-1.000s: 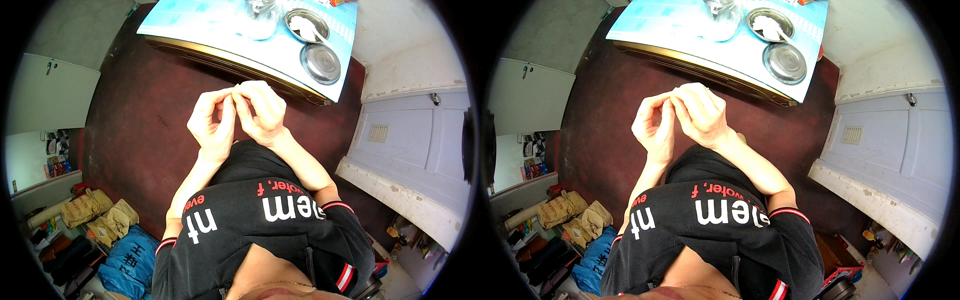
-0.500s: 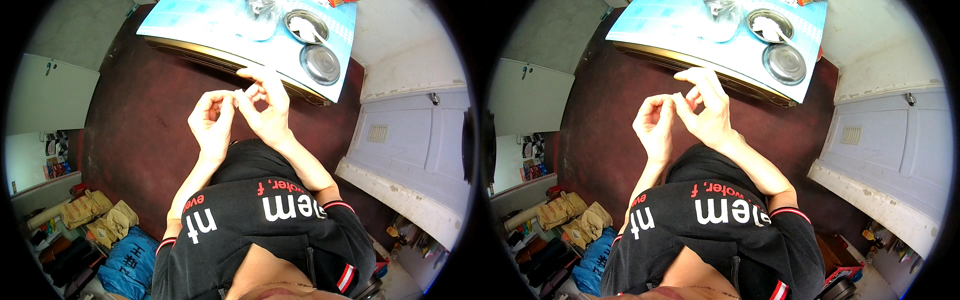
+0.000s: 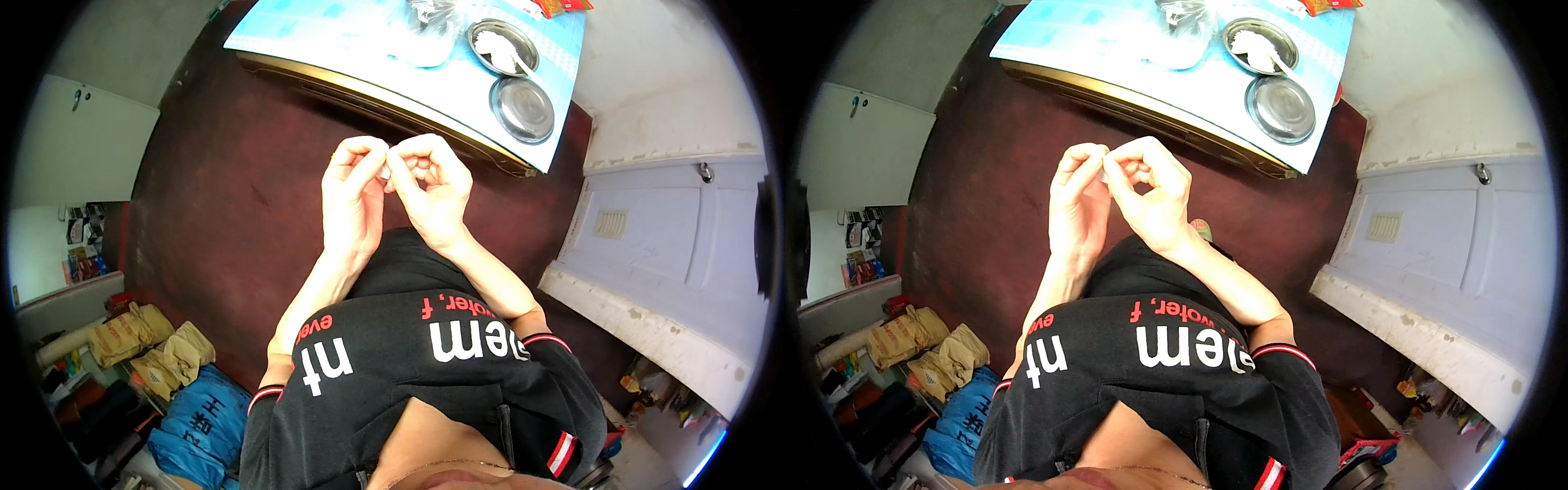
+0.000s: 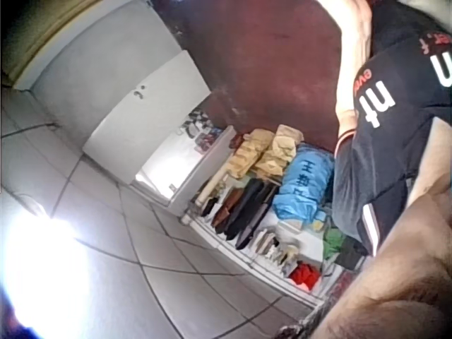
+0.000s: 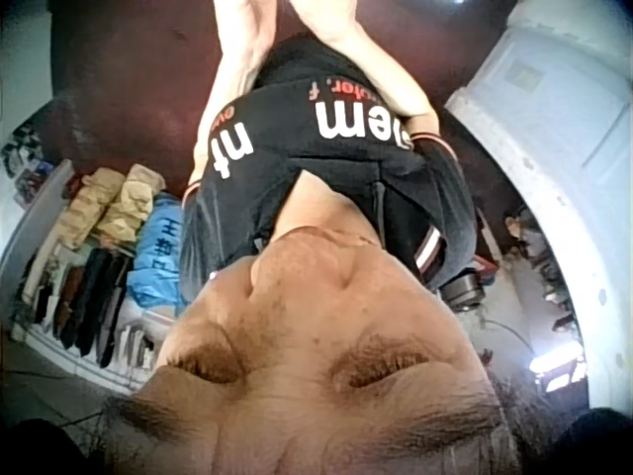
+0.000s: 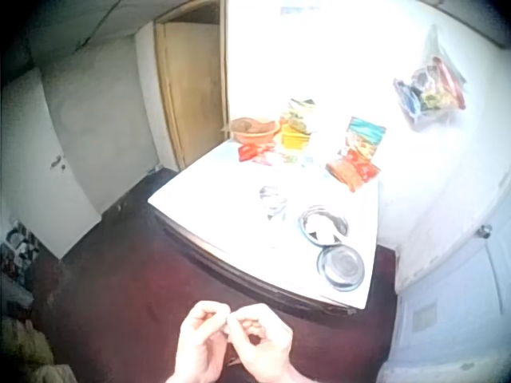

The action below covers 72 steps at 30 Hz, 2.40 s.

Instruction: The person removes a sticker from an egg inside a refrigerator, cuts a piece of adhesive tape with scissors, and applies the tape to the handle of a metal lid to secure it.

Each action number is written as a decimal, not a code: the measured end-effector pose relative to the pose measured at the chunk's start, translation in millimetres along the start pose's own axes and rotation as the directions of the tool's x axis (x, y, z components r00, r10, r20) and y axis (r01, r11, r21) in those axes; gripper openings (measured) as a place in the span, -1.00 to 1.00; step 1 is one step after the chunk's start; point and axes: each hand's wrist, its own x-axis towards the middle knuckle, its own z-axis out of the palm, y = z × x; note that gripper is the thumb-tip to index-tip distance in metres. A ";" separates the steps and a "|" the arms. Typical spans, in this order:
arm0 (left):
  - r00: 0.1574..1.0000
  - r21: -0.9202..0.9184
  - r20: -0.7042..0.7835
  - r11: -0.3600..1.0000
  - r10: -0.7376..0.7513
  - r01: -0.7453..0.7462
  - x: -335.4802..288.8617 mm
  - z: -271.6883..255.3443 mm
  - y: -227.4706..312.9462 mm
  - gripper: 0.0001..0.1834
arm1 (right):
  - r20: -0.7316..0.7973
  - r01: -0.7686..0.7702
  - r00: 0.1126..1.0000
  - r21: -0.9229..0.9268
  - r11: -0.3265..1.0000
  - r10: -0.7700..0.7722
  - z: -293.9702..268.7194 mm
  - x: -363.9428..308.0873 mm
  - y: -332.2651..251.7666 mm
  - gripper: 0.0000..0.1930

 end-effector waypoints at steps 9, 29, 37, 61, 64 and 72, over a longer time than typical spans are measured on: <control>0.998 -0.153 0.029 0.987 -0.053 0.057 -1.8 -1.7 -2.0 -0.91 | -0.017 0.075 0.997 0.026 0.997 -0.075 4.5 -3.8 5.8 -0.91; 1.000 -0.109 -0.016 0.994 -0.003 0.001 -6.6 7.3 0.7 -0.91 | -0.037 0.145 0.988 -0.052 0.988 -0.147 7.4 -6.7 10.6 -0.87; 0.999 -0.068 0.039 0.998 0.020 -0.018 -4.5 -1.8 -0.6 -0.90 | -0.037 0.095 0.995 -0.026 0.995 -0.096 7.3 -6.2 8.2 -0.88; 0.993 -0.145 0.083 0.984 -0.090 0.101 -2.4 -6.3 -2.9 -0.94 | -0.026 0.279 0.956 -0.221 0.934 -0.292 0.4 -6.4 10.9 -0.83; 0.992 -0.145 0.098 0.985 -0.083 0.096 -3.5 -7.0 -3.5 -0.93 | -0.027 0.274 0.958 -0.220 0.936 -0.286 0.3 -7.2 9.7 -0.83; 0.998 -0.102 0.046 0.994 -0.042 0.046 -8.3 -4.0 -3.8 -0.91 | -0.033 0.248 0.965 -0.204 0.947 -0.260 1.0 -7.8 14.1 -0.84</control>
